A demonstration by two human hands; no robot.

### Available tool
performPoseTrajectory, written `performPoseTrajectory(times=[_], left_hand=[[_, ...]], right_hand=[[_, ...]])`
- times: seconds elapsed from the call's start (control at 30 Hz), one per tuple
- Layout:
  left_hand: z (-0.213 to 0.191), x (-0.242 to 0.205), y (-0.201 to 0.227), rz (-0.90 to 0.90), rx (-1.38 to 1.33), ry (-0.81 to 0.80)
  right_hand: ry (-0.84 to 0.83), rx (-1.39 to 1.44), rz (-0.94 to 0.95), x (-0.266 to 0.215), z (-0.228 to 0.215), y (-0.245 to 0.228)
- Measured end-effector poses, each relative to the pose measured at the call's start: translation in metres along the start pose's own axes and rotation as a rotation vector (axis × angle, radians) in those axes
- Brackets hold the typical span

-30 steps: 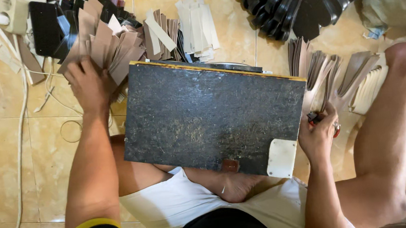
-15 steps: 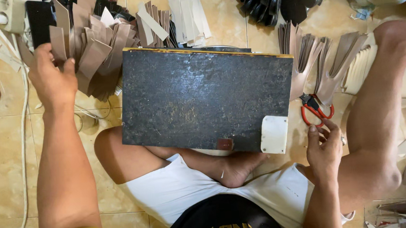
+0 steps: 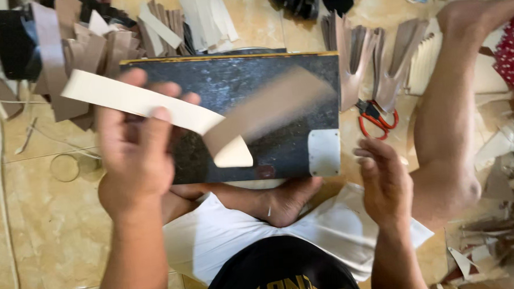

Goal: The person sits on the floor and repeatedly rubs the edges of light-colored leather pieces against a small white sanding block to smooth them. They handle the pieces one at a time, turning them over and rubbing different edges before placing them aside.

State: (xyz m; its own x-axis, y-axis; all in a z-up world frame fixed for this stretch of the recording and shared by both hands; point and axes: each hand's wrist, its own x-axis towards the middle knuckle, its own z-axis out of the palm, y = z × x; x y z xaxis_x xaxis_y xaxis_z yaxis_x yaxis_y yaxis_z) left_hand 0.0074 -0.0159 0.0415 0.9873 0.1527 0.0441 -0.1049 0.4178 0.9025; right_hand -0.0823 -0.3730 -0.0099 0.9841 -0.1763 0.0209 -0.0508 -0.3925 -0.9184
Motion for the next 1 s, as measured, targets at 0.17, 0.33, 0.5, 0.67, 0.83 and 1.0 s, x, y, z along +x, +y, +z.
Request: performPoseTrajectory(times=[0.17, 0.33, 0.5, 0.67, 0.83, 1.0], left_hand=[[0.076, -0.038, -0.059, -0.373, -0.202, -0.126], [0.067, -0.043, -0.083, -0.295, -0.064, -0.078], [0.055, -0.024, -0.030, 0.376, 0.983, -0.222], [0.109, -0.037, -0.066, 0.350, 1.096, -0.665], [0.110, -0.039, -0.097, 0.411, 1.164, -0.712], [0.105, -0.039, -0.104, 0.388, 1.128, -0.718]], right_hand=[[-0.376, 0.368, 0.083, 0.023, 0.010, -0.037], [-0.258, 0.017, 0.262, 0.031, 0.012, -0.039], [-0.208, -0.420, -0.030, 0.022, 0.004, -0.043], [-0.175, -0.662, -0.070, 0.015, 0.009, -0.050], [-0.136, -0.589, -0.199, 0.025, 0.007, -0.042], [-0.224, -0.580, -0.258, 0.035, 0.003, -0.037]])
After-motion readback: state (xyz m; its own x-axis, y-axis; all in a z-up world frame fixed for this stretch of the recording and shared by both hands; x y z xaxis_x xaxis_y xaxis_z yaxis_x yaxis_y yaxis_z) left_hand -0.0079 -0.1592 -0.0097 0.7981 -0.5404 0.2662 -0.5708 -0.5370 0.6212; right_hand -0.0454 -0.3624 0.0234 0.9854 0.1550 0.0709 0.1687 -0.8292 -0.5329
